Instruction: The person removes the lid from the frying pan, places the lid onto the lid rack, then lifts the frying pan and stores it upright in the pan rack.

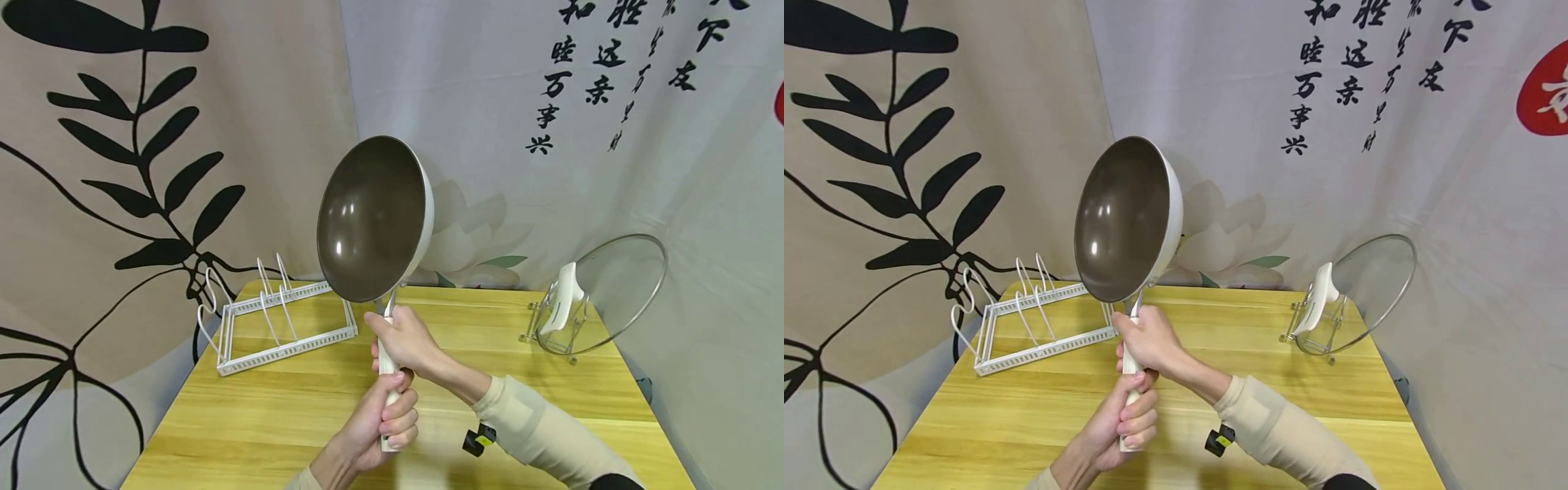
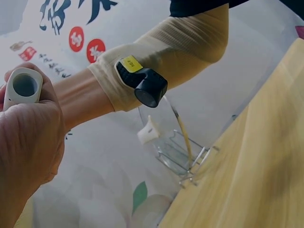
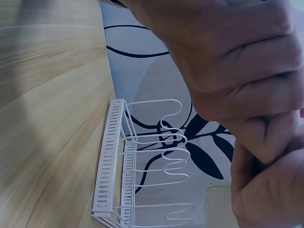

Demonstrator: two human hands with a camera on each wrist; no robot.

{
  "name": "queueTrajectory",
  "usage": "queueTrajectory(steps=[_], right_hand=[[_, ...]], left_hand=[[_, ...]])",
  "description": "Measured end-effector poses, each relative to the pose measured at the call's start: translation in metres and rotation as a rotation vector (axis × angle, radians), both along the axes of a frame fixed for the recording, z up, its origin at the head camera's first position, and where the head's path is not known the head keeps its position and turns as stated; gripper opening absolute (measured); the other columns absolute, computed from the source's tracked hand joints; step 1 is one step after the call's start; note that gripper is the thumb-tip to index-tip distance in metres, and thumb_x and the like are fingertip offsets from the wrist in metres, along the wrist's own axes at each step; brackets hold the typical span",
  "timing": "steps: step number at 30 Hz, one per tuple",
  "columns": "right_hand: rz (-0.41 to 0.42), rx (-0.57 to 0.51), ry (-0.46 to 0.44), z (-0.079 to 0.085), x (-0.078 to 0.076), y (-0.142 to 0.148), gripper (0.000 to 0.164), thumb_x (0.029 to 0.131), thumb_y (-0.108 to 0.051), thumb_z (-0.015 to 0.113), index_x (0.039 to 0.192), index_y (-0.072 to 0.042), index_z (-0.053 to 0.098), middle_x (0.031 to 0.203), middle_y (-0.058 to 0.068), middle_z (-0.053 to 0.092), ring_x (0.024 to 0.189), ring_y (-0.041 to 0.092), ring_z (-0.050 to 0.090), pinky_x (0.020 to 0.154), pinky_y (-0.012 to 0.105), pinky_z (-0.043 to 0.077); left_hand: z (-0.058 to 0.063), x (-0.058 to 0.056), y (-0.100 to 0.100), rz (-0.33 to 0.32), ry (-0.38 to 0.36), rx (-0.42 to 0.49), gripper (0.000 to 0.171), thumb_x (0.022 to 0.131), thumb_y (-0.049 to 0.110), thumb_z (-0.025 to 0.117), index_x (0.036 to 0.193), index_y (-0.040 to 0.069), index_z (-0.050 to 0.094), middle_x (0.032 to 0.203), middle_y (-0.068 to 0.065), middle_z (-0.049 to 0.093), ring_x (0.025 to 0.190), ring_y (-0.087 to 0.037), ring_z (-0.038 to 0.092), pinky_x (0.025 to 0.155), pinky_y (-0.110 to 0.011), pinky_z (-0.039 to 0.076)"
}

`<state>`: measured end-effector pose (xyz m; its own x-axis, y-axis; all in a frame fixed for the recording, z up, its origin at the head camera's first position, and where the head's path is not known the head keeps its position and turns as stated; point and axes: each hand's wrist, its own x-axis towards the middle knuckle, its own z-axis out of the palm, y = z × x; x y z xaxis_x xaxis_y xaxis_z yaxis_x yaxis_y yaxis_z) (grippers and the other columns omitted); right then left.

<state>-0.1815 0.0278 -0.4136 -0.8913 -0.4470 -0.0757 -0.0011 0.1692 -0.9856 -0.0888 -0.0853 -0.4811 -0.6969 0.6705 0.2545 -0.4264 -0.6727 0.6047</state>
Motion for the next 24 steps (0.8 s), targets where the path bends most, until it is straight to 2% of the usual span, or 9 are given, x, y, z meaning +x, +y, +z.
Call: queueTrajectory(steps=[4, 16, 24], right_hand=[[-0.002, 0.008, -0.005, 0.003, -0.001, -0.004, 0.039, 0.113, -0.032, 0.059, 0.086, -0.004, 0.062, 0.061, 0.005, 0.065, 0.046, 0.017, 0.067, 0.044, 0.026, 0.056], [-0.012, 0.060, 0.038, 0.009, -0.002, -0.017, 0.027, 0.111, -0.026, 0.056, 0.091, -0.009, 0.063, 0.065, 0.005, 0.068, 0.047, 0.019, 0.071, 0.044, 0.027, 0.056], [-0.008, 0.084, 0.020, 0.011, -0.004, -0.028, 0.023, 0.109, -0.022, 0.055, 0.093, -0.007, 0.063, 0.066, 0.007, 0.069, 0.047, 0.020, 0.072, 0.045, 0.028, 0.058]], left_hand=[[0.002, -0.001, -0.002, -0.008, -0.001, 0.043, 0.035, 0.122, 0.023, 0.020, 0.101, 0.027, 0.048, 0.066, 0.016, 0.031, 0.051, 0.002, 0.027, 0.050, -0.008, 0.040], [0.005, -0.002, -0.010, -0.024, 0.019, 0.125, 0.036, 0.122, 0.021, 0.017, 0.104, 0.026, 0.048, 0.067, 0.015, 0.031, 0.052, 0.002, 0.028, 0.050, -0.008, 0.038], [0.006, -0.003, -0.016, -0.032, 0.012, 0.171, 0.034, 0.123, 0.024, 0.020, 0.105, 0.024, 0.048, 0.067, 0.014, 0.030, 0.053, 0.001, 0.029, 0.050, -0.009, 0.036]])
